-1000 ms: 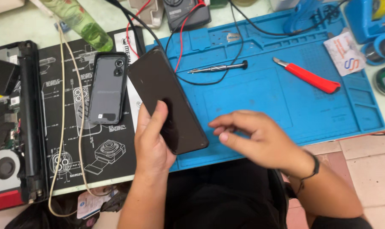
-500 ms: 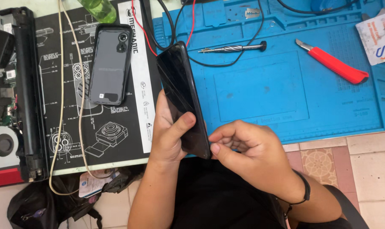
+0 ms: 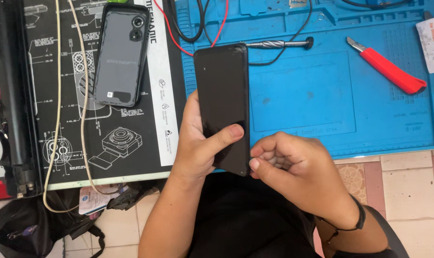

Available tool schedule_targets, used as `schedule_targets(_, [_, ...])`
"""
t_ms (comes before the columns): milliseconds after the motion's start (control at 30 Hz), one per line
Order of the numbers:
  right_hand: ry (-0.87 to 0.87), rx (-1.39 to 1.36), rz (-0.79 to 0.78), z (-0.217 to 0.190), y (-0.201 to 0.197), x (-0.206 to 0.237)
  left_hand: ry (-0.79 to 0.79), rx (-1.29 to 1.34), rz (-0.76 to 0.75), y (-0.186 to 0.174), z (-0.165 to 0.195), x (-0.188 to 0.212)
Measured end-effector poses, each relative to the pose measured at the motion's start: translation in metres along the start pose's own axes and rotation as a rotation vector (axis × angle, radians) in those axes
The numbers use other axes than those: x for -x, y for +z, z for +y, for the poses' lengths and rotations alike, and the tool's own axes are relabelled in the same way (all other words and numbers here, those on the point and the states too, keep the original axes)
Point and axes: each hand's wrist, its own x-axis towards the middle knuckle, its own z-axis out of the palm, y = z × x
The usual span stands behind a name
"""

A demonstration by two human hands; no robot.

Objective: The person uses a screwdriver to remove screws from a disassembled smartphone, then uses a plastic card to pry open the device. They remove the screen assembly, place it aside, and handle the phone body and battery area.

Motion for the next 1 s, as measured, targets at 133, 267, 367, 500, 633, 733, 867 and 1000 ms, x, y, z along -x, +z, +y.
schedule_targets(133, [0.007, 0.015, -0.012, 0.003, -0.002, 0.001, 0.013, -0.022, -0.006, -0.002, -0.005, 0.002])
schedule_targets(267, [0.082, -0.019, 0.004, 0.009, -0.001, 0.001, 0.019, -0.066, 0.014, -0.005, -0.01, 0.003])
schedule_targets(367, [0.053, -0.125, -0.064, 0.014, -0.002, -0.007, -0.007, -0.034, 0.089, -0.001, -0.013, -0.001])
schedule_targets(500, [-0.043, 0.001, -0.072, 0.016, -0.015, -0.022, -0.038, -0.034, 0.163, 0.008, -0.017, -0.009])
schedule_targets(633, [-0.203, 0.238, -0.061, 0.008, -0.029, -0.032, -0.043, -0.044, 0.173, 0.007, -0.022, -0.013])
schedule_targets(733, [-0.4, 0.438, 0.021, -0.016, -0.051, -0.047, -0.052, -0.034, 0.189, 0.006, -0.025, -0.013])
schedule_targets(867, [-0.68, 0.63, 0.327, -0.065, -0.097, -0.088, -0.082, -0.092, 0.176, 0.004, -0.025, -0.015])
schedule_targets(1000, [-0.673, 0.835, 0.528, -0.104, -0.136, -0.138, -0.077, -0.109, 0.173, 0.002, -0.029, -0.016])
